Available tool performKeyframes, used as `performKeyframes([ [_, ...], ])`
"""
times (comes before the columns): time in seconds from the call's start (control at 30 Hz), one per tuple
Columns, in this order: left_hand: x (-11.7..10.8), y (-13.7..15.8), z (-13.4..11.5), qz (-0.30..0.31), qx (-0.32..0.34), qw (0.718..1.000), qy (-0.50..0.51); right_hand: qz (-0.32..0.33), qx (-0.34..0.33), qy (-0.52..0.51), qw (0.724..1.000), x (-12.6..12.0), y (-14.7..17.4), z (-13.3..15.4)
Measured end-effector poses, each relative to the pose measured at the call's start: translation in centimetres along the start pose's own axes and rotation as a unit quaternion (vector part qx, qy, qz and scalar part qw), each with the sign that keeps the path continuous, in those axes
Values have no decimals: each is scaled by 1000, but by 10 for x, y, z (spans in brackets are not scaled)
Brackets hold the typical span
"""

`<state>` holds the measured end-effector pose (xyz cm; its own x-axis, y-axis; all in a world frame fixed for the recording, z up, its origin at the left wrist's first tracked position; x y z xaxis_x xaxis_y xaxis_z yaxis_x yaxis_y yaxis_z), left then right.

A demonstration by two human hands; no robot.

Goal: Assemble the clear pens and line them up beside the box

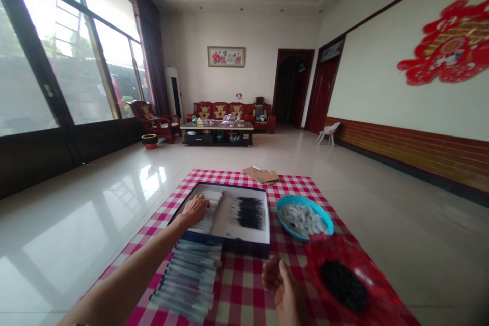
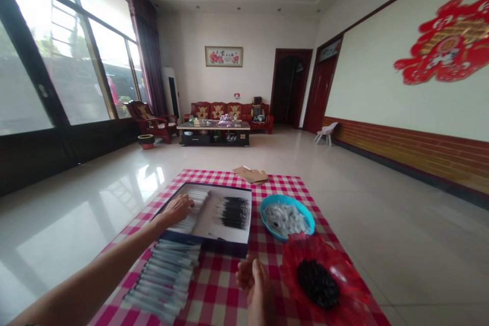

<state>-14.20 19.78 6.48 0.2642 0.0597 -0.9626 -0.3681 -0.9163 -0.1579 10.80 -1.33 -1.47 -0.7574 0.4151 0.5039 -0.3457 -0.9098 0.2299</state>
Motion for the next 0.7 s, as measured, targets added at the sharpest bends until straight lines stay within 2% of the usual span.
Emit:
performKeyframes([
  [0.1, -4, 1, -1, -19, 13, 1000, 10, 8, -23, 5, 1000, 2, 3, 1],
  [0.2, -16, 9, -13, -64, 39, 997, 32, 2, -30, 18, 999, 2, 5, 1],
  [0.3, -27, 25, -37, -134, 64, 987, 68, -6, -48, 46, 998, 1, 4, -1],
  [0.43, -31, 49, -73, -229, 75, 962, 125, 15, -122, 152, 981, 0, 11, 5],
  [0.53, -29, 58, -92, -270, 72, 944, 174, 26, -164, 240, 957, 7, 20, 23],
  [0.6, -27, 58, -98, -295, 66, 927, 224, 40, -203, 302, 931, 18, 24, 42],
  [0.67, -25, 55, -99, -316, 58, 909, 265, 66, -259, 383, 884, 33, 21, 64],
  [0.7, -25, 54, -99, -322, 54, 903, 278, 84, -286, 431, 852, 42, 17, 74],
])
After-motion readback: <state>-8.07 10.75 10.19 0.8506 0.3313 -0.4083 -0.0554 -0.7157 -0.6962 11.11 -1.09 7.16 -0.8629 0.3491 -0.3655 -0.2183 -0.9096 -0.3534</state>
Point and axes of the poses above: each hand's wrist, its own y-axis away from the middle knuckle, its own x-axis out of the palm, z = x × y, the point moved 1 cm from there along -y, towards the middle knuckle, and after that the axes turned 11 degrees about y, right-handed, at the moved point
